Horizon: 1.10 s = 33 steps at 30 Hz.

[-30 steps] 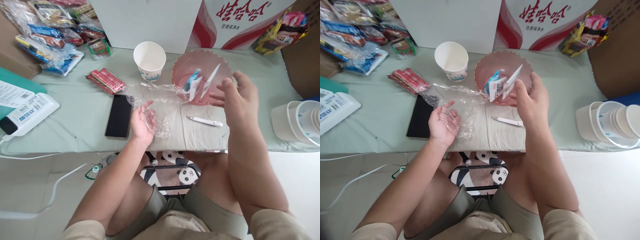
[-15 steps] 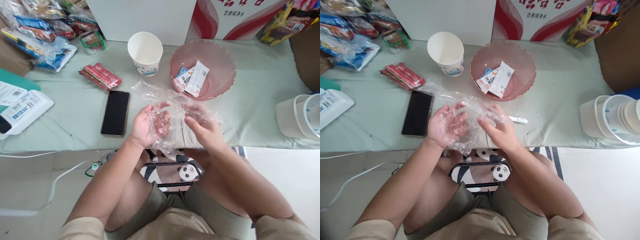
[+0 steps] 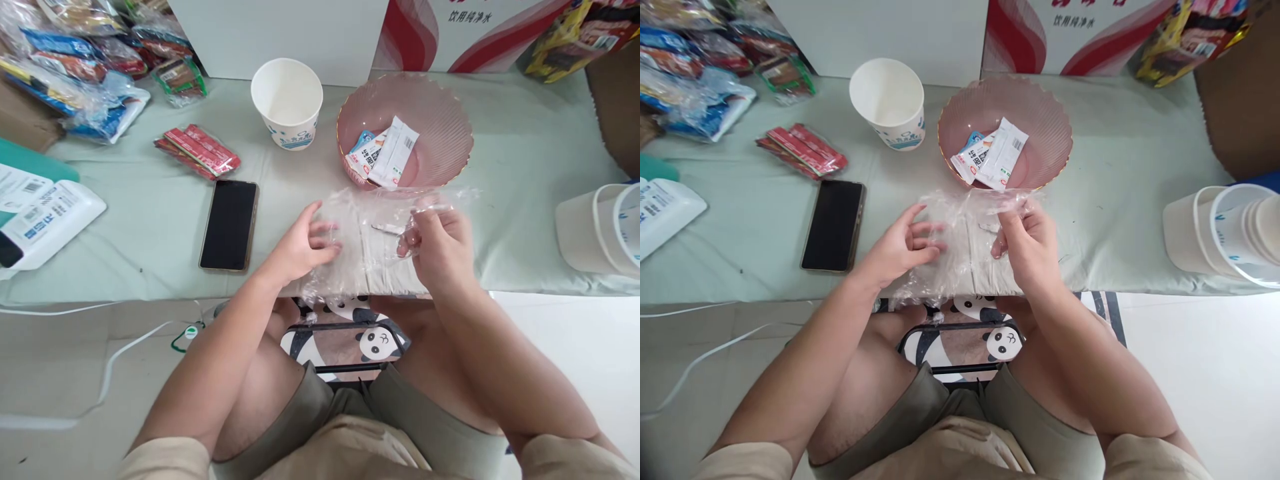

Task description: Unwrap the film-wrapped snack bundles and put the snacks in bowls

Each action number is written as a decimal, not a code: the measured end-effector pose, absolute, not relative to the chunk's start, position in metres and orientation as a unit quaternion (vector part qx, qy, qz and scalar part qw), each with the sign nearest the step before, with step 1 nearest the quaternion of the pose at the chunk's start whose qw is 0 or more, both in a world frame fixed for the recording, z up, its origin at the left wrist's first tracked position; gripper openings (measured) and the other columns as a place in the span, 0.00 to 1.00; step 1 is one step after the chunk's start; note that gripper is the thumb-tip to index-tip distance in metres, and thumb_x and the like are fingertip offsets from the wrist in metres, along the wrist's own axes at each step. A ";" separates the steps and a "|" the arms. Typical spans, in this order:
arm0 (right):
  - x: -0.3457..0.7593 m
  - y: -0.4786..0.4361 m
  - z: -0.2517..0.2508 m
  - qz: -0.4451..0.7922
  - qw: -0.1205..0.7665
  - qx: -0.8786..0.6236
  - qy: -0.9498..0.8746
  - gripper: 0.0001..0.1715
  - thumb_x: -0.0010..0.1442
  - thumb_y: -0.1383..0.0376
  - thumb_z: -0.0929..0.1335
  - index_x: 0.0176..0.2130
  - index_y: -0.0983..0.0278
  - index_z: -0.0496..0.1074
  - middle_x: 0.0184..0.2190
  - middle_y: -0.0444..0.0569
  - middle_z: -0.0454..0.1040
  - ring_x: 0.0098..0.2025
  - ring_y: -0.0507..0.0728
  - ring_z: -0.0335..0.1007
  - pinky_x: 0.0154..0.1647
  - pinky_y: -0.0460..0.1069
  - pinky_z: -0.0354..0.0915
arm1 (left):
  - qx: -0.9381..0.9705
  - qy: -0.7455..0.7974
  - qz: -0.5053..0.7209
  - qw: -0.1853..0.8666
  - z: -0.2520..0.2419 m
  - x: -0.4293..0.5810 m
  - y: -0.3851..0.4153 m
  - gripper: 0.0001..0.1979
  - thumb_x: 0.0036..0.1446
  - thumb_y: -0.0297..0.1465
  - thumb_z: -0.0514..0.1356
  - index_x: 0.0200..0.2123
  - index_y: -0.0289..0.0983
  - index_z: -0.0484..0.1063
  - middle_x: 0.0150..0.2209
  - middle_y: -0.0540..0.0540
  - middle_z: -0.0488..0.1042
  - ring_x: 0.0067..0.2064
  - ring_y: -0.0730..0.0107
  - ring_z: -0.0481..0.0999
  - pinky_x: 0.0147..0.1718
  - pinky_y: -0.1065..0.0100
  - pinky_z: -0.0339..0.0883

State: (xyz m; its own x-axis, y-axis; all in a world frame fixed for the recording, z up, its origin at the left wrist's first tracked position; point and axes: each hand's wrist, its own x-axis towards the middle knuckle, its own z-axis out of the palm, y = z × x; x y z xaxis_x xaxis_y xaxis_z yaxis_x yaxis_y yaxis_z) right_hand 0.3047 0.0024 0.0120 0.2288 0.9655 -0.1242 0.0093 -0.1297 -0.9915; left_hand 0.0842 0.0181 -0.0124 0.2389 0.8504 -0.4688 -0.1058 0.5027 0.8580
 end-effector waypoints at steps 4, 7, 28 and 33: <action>0.312 0.003 0.016 0.460 0.523 -0.592 -0.406 0.23 0.57 0.49 0.76 0.33 0.60 0.66 0.14 0.32 0.54 0.13 0.46 0.52 0.14 0.43 0.52 | 0.339 0.590 0.373 0.630 -0.009 0.087 0.024 0.20 0.52 0.21 0.60 0.50 0.32 0.76 0.34 0.44 0.84 0.27 0.72 0.81 0.26 0.74 0.74; 0.321 0.004 0.019 0.442 0.521 -0.605 -0.409 0.25 0.57 0.49 0.77 0.31 0.60 0.65 0.14 0.33 0.55 0.14 0.46 0.52 0.15 0.44 0.50 | 0.279 0.590 0.494 0.574 -0.003 0.083 0.030 0.07 0.49 0.24 0.58 0.32 0.34 0.75 0.27 0.46 0.81 0.25 0.73 0.81 0.23 0.76 0.71; 0.353 0.003 0.022 0.444 0.411 -0.629 -0.488 0.10 0.59 0.63 0.72 0.43 0.61 0.76 0.16 0.36 0.67 0.13 0.46 0.55 0.14 0.43 0.51 | 0.386 0.552 0.481 0.562 -0.014 0.062 0.047 0.11 0.52 0.38 0.67 0.33 0.36 0.77 0.21 0.49 0.79 0.20 0.71 0.79 0.17 0.76 0.68; 0.362 0.005 0.013 0.400 0.544 -0.566 -0.473 0.04 0.56 0.62 0.72 0.31 0.59 0.74 0.18 0.38 0.67 0.14 0.47 0.55 0.14 0.45 0.50 | 0.325 0.512 0.514 0.606 -0.005 0.060 0.047 0.05 0.49 0.30 0.64 0.32 0.40 0.76 0.20 0.52 0.78 0.18 0.72 0.76 0.17 0.74 0.68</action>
